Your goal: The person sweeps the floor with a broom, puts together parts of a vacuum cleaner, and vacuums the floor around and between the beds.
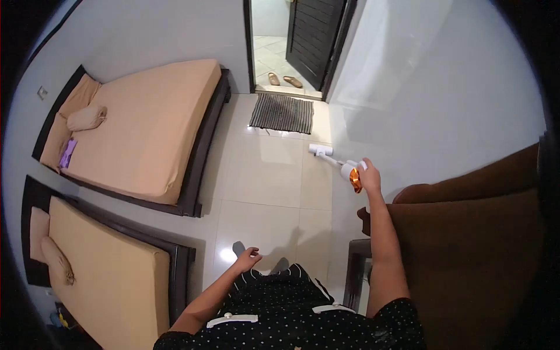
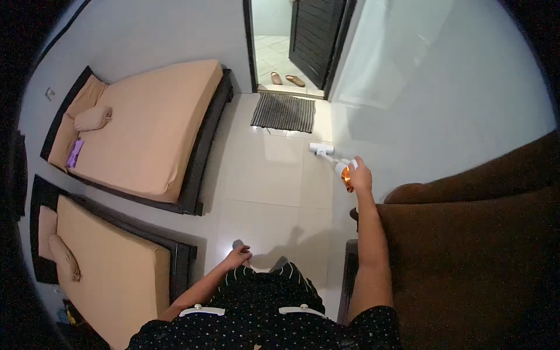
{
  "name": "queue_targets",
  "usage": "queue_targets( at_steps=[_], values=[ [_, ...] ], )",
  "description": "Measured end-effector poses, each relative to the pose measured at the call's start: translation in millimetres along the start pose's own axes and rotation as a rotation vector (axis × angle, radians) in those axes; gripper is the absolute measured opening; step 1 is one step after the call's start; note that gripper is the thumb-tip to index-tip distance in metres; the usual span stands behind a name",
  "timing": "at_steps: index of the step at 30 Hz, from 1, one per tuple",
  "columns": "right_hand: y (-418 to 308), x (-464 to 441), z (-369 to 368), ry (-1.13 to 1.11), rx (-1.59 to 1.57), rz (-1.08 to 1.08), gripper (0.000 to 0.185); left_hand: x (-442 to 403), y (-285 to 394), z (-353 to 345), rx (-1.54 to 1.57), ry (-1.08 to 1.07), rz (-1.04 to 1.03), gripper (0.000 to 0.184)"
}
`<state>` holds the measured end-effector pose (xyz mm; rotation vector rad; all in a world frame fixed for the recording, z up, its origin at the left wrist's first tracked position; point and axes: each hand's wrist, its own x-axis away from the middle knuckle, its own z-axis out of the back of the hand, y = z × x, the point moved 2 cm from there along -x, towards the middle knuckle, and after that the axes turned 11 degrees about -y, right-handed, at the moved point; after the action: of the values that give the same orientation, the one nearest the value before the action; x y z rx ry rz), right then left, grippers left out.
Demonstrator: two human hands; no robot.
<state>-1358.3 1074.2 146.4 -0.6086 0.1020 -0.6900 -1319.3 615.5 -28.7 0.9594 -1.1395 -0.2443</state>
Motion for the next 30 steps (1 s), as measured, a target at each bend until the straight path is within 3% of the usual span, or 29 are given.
queue_targets(
  at_steps=[13,17,24,30],
  values=[
    [-3,-31,-18,-0.003,-0.003,0.041,0.039,39,16,-17,-0.055,0.051,0.033,0.048],
    [-9,9,-9,0.011,0.001,0.058,0.039,42,3,-13,-0.061,0.003,-0.014,0.048],
    [-25,92,-5,-0.181,-0.137,-0.074,0.040,56,-23,10,-0.212,-0.075,-0.094,0.047],
    [-60,164,7,-0.182,-0.010,-0.073,0.039,83,-47,46,-0.228,-0.128,-0.043,0.048]
  ],
)
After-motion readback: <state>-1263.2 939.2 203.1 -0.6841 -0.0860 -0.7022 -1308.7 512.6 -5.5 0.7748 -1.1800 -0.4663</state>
